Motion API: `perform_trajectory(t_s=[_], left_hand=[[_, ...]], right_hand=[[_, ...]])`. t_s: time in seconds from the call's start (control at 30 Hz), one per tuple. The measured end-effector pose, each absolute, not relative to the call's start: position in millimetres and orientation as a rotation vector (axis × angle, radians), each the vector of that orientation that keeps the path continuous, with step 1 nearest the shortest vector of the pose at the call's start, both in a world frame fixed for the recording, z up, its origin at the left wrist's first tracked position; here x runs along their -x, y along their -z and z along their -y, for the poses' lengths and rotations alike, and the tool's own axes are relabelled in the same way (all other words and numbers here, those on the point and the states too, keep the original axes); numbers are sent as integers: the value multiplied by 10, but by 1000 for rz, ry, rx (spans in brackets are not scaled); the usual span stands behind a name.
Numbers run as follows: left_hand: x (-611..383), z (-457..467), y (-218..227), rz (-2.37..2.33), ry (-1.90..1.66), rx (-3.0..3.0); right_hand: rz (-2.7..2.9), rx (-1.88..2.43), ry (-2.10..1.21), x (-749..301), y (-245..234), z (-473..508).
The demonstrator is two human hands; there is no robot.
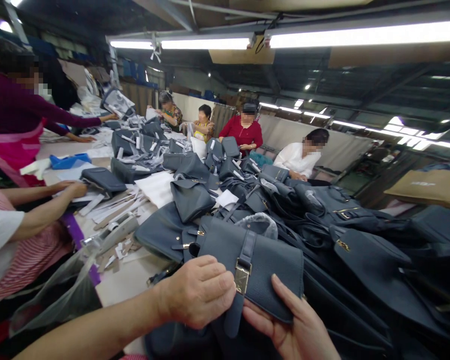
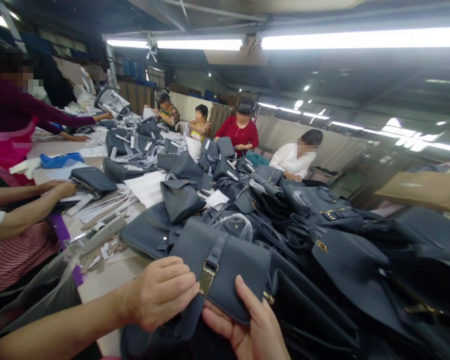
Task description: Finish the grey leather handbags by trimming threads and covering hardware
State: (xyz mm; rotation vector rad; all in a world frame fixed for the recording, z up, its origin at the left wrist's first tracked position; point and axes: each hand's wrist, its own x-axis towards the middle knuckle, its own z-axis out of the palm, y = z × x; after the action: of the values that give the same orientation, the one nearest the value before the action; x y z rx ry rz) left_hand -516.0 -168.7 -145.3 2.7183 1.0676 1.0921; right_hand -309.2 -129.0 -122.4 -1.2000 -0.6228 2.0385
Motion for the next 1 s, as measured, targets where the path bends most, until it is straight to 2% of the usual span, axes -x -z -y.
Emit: perform_trajectory(t_s=[0.17, 0.57, 0.8, 1.0], left_hand=[[5148, 1603, 1412, -964, -1115, -3011], [5115, 1417, 1221, -875, -601, -3178], [5055, 1348, 1142, -880, -459, -3288], [5030, 1303, 1087, -629, -435, -3339]], right_hand=[[652, 1210, -1951, 3117, 1223, 1318], [762, 1197, -1884, 3116, 1326, 1353], [808, 1162, -1887, 3106, 1357, 1321], [937, 1180, -1916, 3097, 1376, 1314]])
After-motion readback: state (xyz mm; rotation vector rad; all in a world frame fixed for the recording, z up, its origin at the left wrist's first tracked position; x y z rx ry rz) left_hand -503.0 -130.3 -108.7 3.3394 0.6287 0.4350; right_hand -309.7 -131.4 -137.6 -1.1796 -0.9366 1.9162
